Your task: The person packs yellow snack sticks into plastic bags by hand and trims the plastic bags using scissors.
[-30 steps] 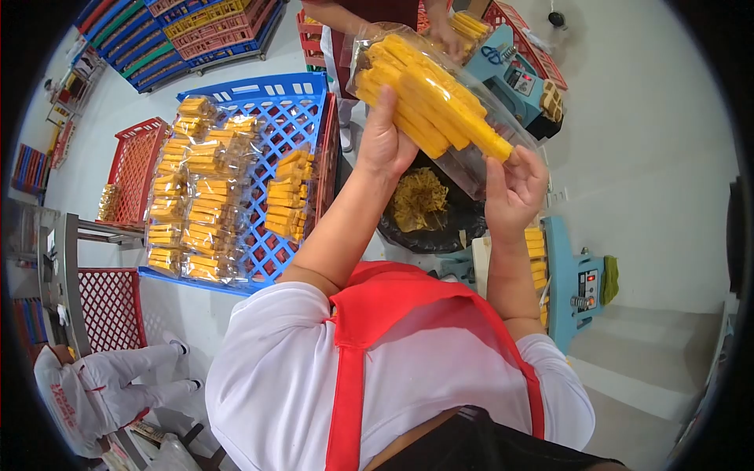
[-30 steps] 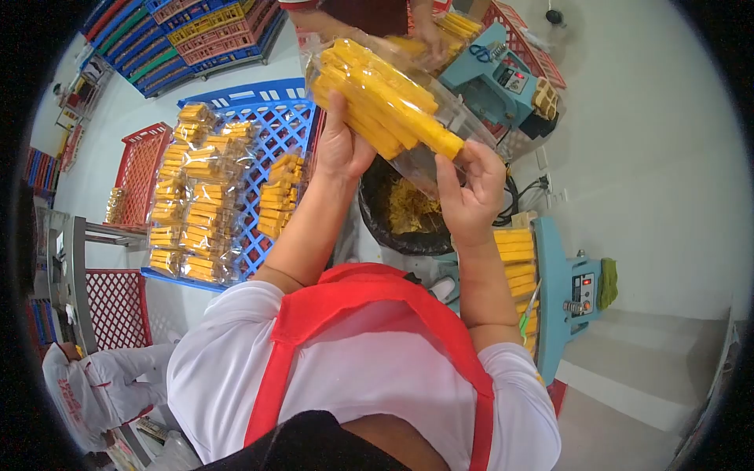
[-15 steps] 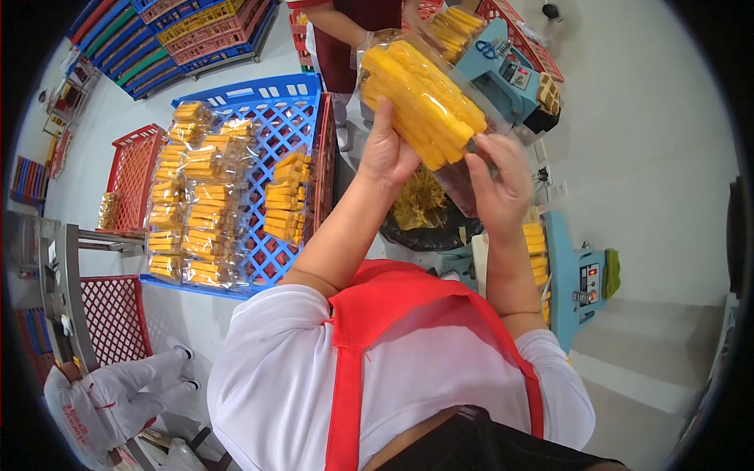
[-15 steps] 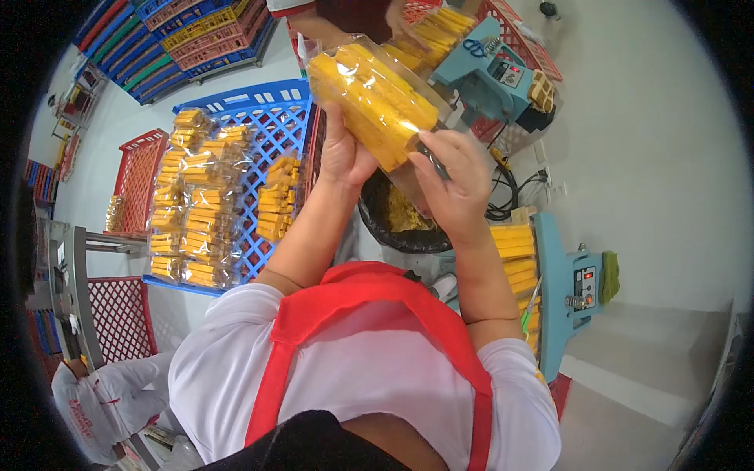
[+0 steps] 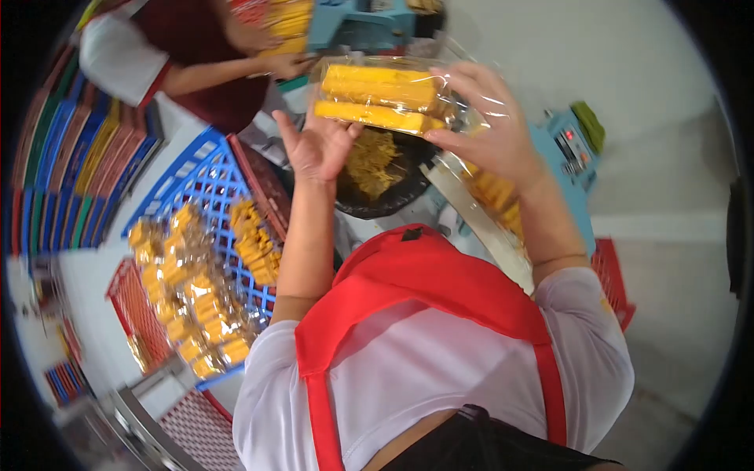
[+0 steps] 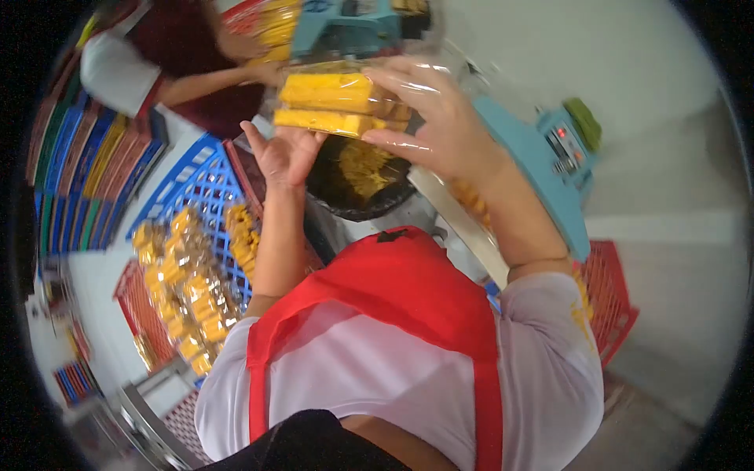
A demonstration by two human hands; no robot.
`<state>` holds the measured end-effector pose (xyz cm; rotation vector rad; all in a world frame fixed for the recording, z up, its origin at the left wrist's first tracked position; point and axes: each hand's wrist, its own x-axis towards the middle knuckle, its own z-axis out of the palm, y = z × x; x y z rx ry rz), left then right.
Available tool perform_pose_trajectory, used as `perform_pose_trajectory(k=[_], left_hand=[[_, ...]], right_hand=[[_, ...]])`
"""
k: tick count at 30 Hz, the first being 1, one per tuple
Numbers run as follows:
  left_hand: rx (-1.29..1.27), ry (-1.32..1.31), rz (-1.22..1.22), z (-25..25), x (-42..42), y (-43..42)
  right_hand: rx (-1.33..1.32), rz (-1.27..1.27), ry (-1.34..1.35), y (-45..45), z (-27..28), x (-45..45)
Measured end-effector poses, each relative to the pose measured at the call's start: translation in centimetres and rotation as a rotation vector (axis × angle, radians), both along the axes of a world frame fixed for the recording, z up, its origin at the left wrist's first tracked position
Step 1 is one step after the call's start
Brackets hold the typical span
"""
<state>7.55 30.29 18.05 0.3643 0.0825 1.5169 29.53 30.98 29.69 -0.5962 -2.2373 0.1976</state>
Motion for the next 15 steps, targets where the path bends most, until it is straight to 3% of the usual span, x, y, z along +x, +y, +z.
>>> perform_pose_trajectory(k=[2,4,6,10,12,13,14,15], left_hand=[[-0.083,0.035,-0.118,-0.5,2.5,0.9],[-0.052,0.462,-0.353,-2.5,5.3,2.4],[-0.248,0.732,-0.423,-2.3,9.4,2.1],[-0.153,0.685,-0.665,-3.4,14.8,2.6],[-0.088,1.003,-0.444,-2.9,16.8,1.8],[0.088,1.201,-0.343,-4.5,17.5,2.5],[0.084,1.201,-0.347,-6.0,18.2,2.6],[0.237,1.405,-0.147,-6.3,18.7,2.5]], right_hand=[[-0.134,-0.077,-0.025,-0.4,2.0,2.5],[-0.046,-0.095,-0.391,-0.3,3.7,4.9],[-0.071,-0.158,-0.443,-0.5,4.2,6.6],[-0.165,-0.332,-0.673,-1.0,3.6,8.9],[-0.26,-0.384,-0.769,-1.1,2.6,9.6],[-0.254,-0.421,-0.779,-1.1,1.8,10.1],[-0.247,-0.458,-0.787,-1.2,1.1,10.6],[-0.256,-0.456,-0.786,-1.0,0.4,10.9]])
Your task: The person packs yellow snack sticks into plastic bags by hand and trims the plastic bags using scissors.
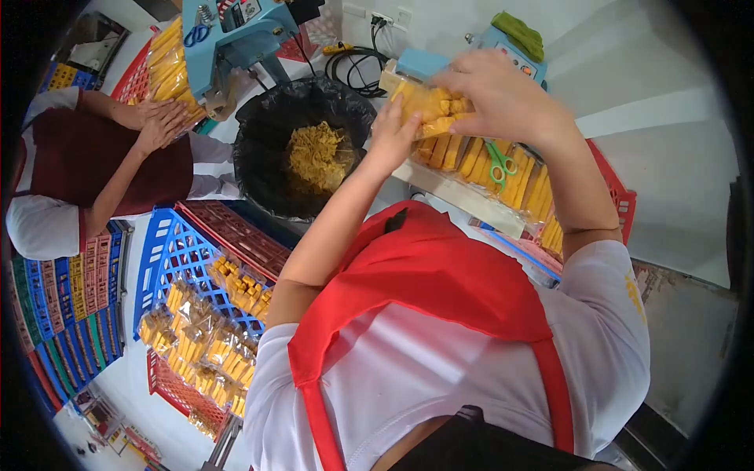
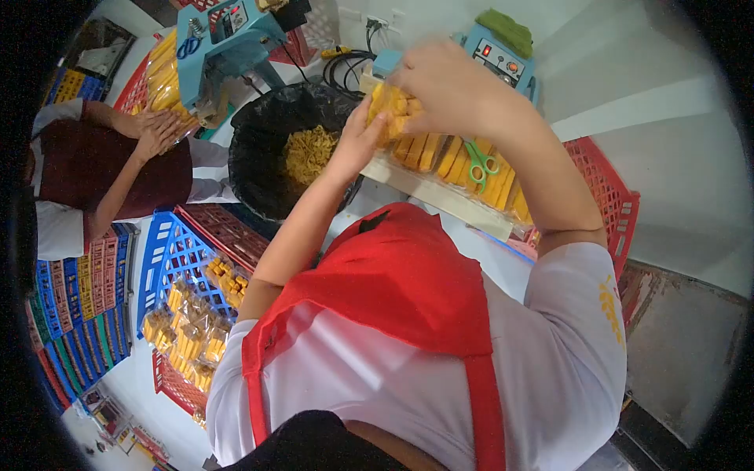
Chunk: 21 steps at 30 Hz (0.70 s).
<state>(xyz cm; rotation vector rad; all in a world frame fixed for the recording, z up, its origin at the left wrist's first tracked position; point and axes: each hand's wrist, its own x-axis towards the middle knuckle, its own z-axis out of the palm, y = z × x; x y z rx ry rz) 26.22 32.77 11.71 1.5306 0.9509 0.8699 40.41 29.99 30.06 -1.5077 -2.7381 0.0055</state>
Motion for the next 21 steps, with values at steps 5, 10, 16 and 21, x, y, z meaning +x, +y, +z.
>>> perform_pose_trajectory(k=[5,10,16,21], left_hand=[[-0.025,-0.038,-0.025,-2.4,1.2,-0.2],[-0.107,-0.127,-0.021,-3.3,1.6,-0.1],[-0.098,-0.084,-0.015,-2.8,1.1,-0.2],[0.131,-0.047,0.034,-0.6,-0.3,-0.7]], right_hand=[[-0.044,0.007,0.115,1.8,-3.1,1.8],[-0.274,-0.141,-0.031,2.9,-1.7,1.3],[-0.256,-0.058,-0.12,3.4,-2.7,1.8],[-0.196,-0.061,-0.079,3.4,-2.4,1.5]])
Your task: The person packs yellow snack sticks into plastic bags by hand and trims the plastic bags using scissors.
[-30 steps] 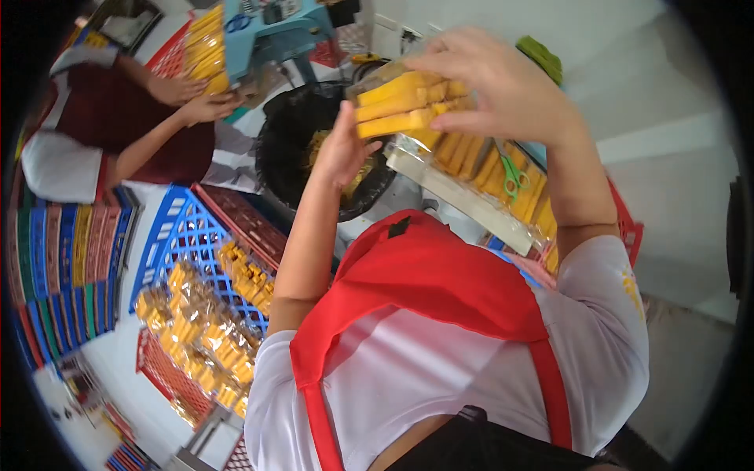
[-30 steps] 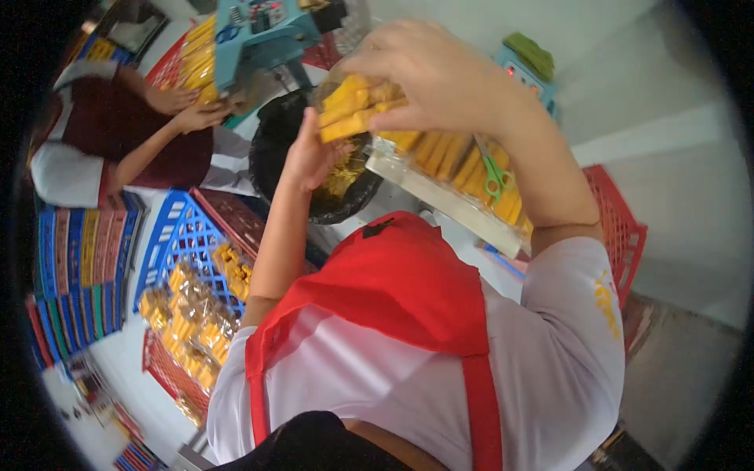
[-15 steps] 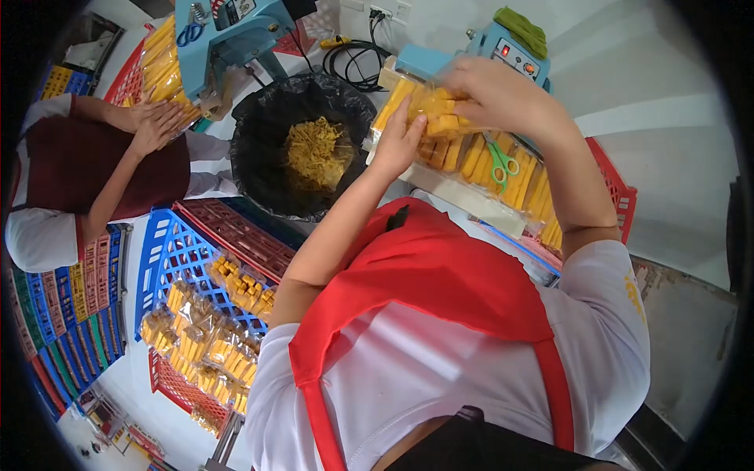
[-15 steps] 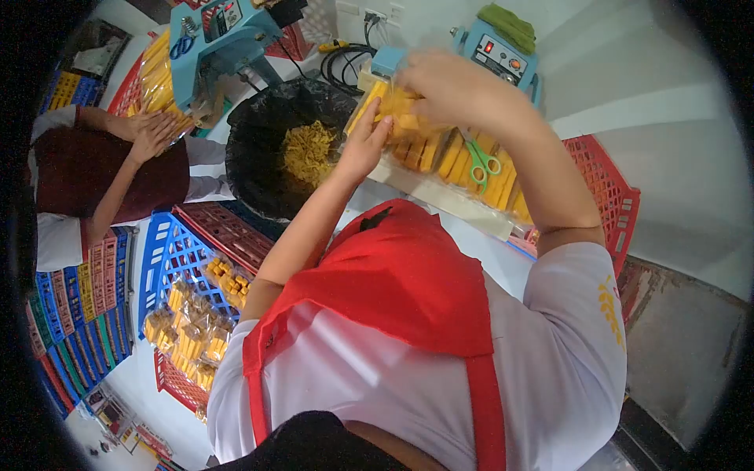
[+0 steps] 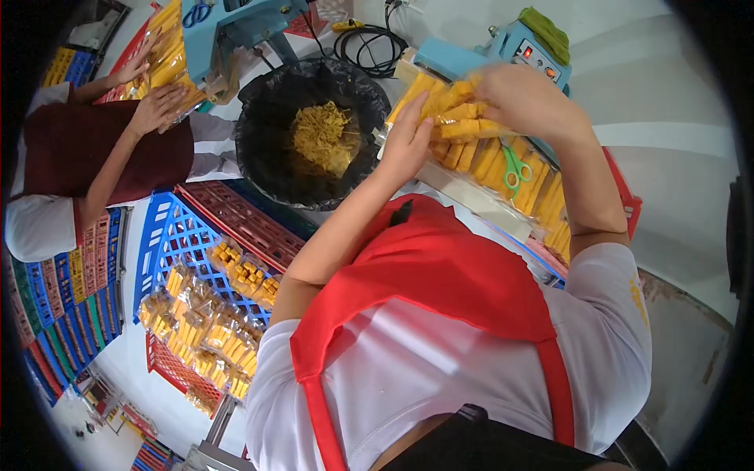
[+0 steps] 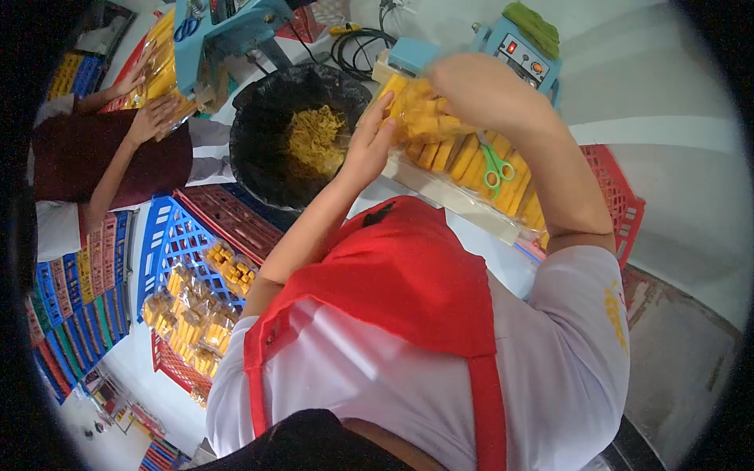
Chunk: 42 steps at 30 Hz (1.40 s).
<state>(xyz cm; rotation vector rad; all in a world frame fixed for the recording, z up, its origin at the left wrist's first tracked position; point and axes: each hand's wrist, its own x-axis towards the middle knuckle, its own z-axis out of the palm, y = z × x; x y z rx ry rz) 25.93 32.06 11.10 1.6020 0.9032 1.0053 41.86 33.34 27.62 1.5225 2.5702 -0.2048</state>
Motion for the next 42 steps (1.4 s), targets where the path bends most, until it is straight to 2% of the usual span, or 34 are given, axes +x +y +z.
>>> perform_pose_trajectory(k=[2,5,9,11,15,17,21,23,24,26,27,29,31,32,35,36,38,40,42], left_hand=[[0.004,-0.053,-0.003,0.6,-0.6,0.1],[-0.03,-0.026,0.01,0.6,-1.0,0.2],[-0.063,-0.055,0.015,0.5,-1.0,0.3],[-0.068,-0.023,0.031,0.5,-1.0,0.4],[-0.069,-0.066,0.028,-0.1,-0.7,0.9],[-0.086,-0.14,0.039,0.1,-0.6,1.0],[-0.12,-0.142,0.041,1.8,-1.1,1.0],[-0.142,-0.182,0.069,2.2,-1.5,1.2],[-0.136,-0.182,0.07,2.5,-1.8,1.3],[-0.15,-0.179,0.076,3.4,-2.5,1.5],[-0.152,-0.188,0.101,4.4,-2.6,1.5],[-0.119,-0.223,0.074,5.8,-2.4,1.9],[-0.099,-0.228,0.003,7.7,-2.2,2.4],[-0.086,-0.233,0.011,8.8,-1.9,2.7],[-0.144,-0.155,-0.224,10.3,-0.1,4.8],[-0.135,-0.151,-0.218,10.3,0.6,5.6],[-0.358,-0.137,-0.243,10.2,2.2,6.8],[-0.364,-0.196,-0.227,9.9,3.7,7.4],[-0.488,-0.532,-0.137,9.9,4.7,7.5]], right_hand=[[-0.045,-0.094,-0.144,0.0,0.1,-0.4],[-0.02,-0.056,-0.149,-0.3,0.6,-0.2],[0.064,-0.144,-0.13,-1.7,2.5,0.4],[0.173,0.03,-0.019,-2.5,4.0,1.6],[0.199,0.037,0.04,-3.0,5.5,2.9],[0.114,-0.059,0.09,-3.1,6.1,3.0],[0.108,-0.098,0.095,-3.7,8.4,2.9],[-0.1,-0.134,0.196,-4.0,11.1,3.7],[-0.094,-0.131,0.197,-4.3,12.0,5.1],[0.083,0.038,0.528,-5.3,13.0,9.8],[0.095,0.04,0.525,-5.4,12.5,12.1],[0.033,-0.225,0.978,-4.0,10.1,15.5],[0.06,-0.342,1.182,-1.6,6.7,14.6],[-0.044,-0.389,1.287,-0.6,5.0,14.3],[-0.265,-0.459,1.593,2.1,-0.6,13.3],[-0.263,-0.448,1.597,2.5,-2.2,12.8],[-0.343,-0.547,1.811,3.1,-4.6,11.6],[-0.376,-0.564,1.818,3.1,-5.5,10.1],[-0.411,-0.602,1.83,3.0,-5.7,8.6]])
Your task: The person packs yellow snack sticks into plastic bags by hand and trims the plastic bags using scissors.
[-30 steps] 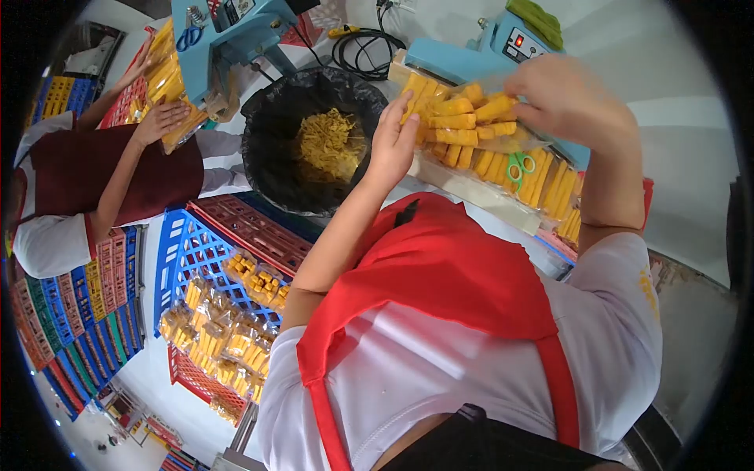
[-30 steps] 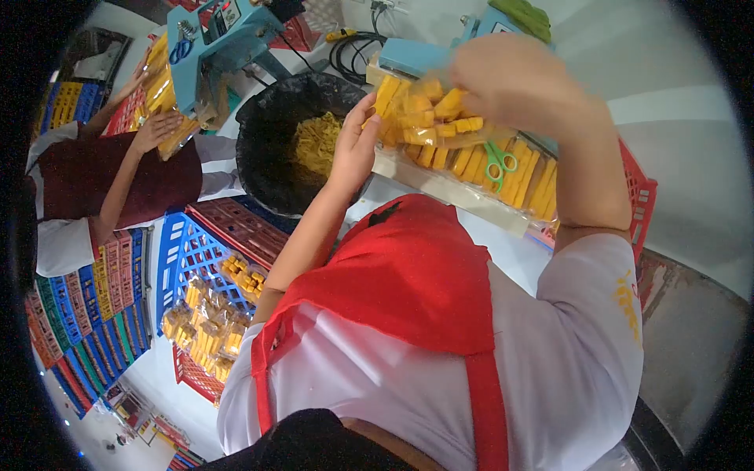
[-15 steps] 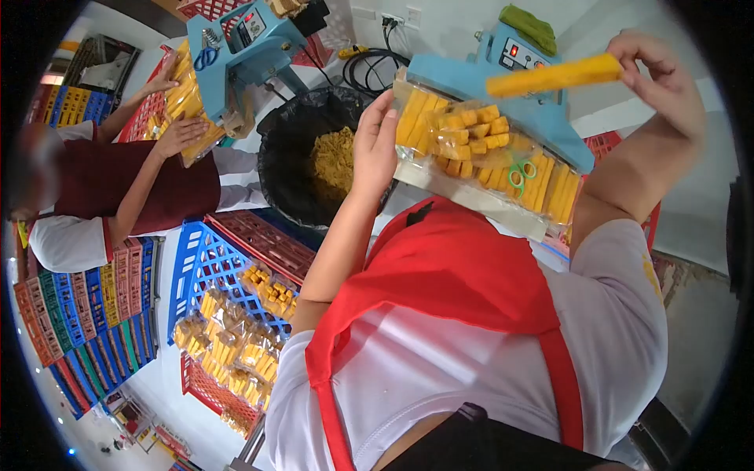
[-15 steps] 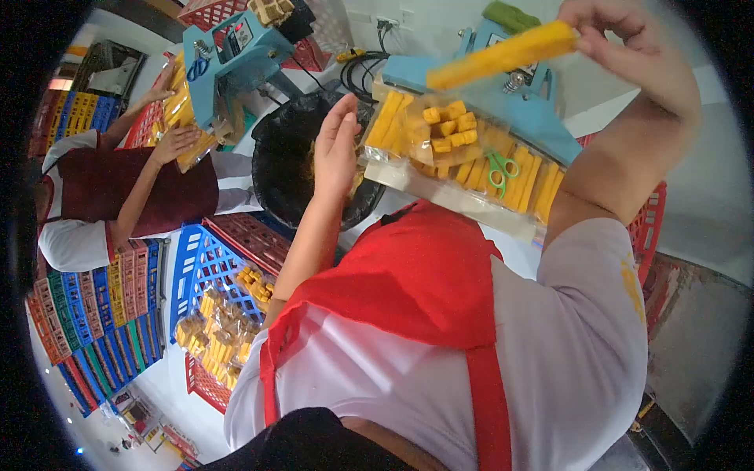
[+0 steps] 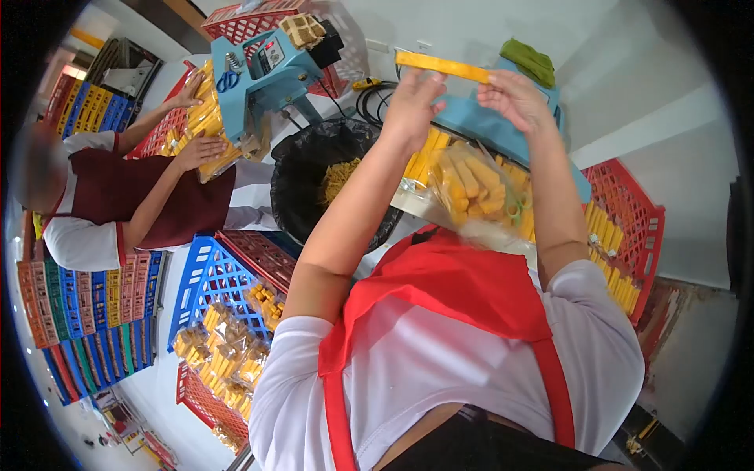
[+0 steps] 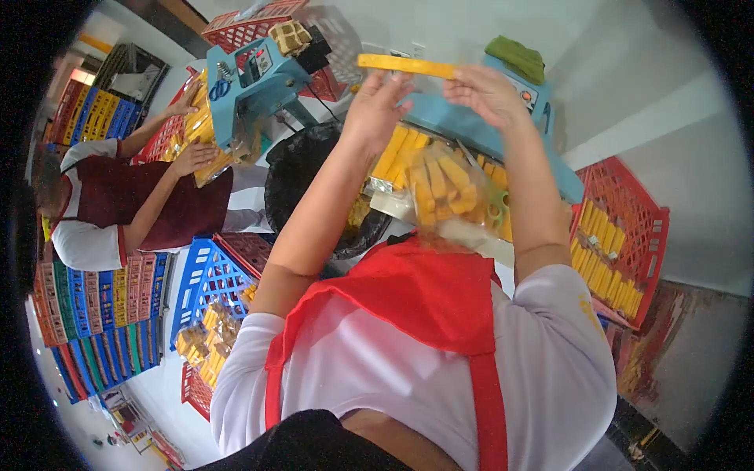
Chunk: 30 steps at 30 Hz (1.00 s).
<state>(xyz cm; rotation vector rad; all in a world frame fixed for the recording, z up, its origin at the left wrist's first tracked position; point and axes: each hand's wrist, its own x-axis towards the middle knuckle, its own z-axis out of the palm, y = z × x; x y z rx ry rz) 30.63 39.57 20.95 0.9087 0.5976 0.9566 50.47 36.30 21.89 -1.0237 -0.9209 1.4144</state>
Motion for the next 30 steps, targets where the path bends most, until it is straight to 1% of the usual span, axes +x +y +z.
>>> perform_pose_trajectory(k=[1,3,5,8,9,11,13,15,17,18,20,21,23,24,26,27,29,30], left_hand=[[-0.011,0.007,-0.014,-0.3,0.3,0.2],[-0.095,-0.178,0.04,-1.2,0.5,0.6],[-0.125,-0.182,0.024,-2.1,0.2,0.5],[-0.132,-0.212,0.035,-2.7,0.0,0.3],[-0.142,-0.199,0.062,-2.7,-0.3,0.3],[-0.142,-0.186,0.098,-2.9,-1.1,0.7],[-0.122,-0.22,0.127,-3.2,-2.2,1.2],[-0.107,-0.207,0.145,-2.9,-3.0,1.5],[-0.079,-0.177,0.149,-2.8,-3.9,1.5],[-0.078,-0.184,0.161,-3.0,-4.3,1.5],[-0.104,-0.137,0.197,-3.4,-5.2,1.5],[-0.109,-0.143,0.206,-3.6,-5.6,1.5],[-0.092,-0.099,0.176,-3.8,-6.2,1.3],[-0.098,-0.105,0.189,-4.0,-6.4,1.1],[-0.136,-0.068,0.221,-4.2,-6.9,1.0],[-0.139,-0.072,0.243,-4.6,-7.4,1.0],[-0.19,-0.123,0.214,-5.9,-8.7,1.0],[-0.194,-0.122,0.235,-6.1,-9.5,0.8]], right_hand=[[-0.009,0.022,0.011,-0.2,-0.2,-0.8],[-0.041,0.028,0.035,-0.8,-1.1,-1.9],[-0.023,0.063,-0.094,-1.1,-2.4,-2.2],[-0.054,0.067,-0.075,-2.2,-2.6,-2.7],[-0.14,0.002,-0.132,-2.9,-2.3,-2.6],[-0.229,0.174,-0.615,-4.4,-2.3,-0.1],[-0.163,0.23,-1.487,-6.8,-3.9,1.6],[-0.316,0.463,-1.56,-9.9,-5.0,2.3],[-0.275,0.516,-1.679,-12.2,-4.5,0.2],[-0.267,0.524,-1.687,-12.5,-4.4,-0.6],[-0.494,0.439,-1.767,-12.8,-4.2,-1.9],[-0.492,0.448,-1.774,-12.9,-4.5,-1.8],[-0.448,0.353,-1.766,-13.2,-5.2,-1.3],[-0.442,0.366,-1.775,-13.2,-5.3,-1.4],[-0.403,0.253,-1.736,-13.2,-5.4,-1.5],[-0.387,0.272,-1.744,-13.3,-5.3,-1.4],[-0.227,0.309,-1.737,-13.6,-5.3,-0.1],[-0.212,0.33,-1.737,-13.7,-5.3,1.4]])
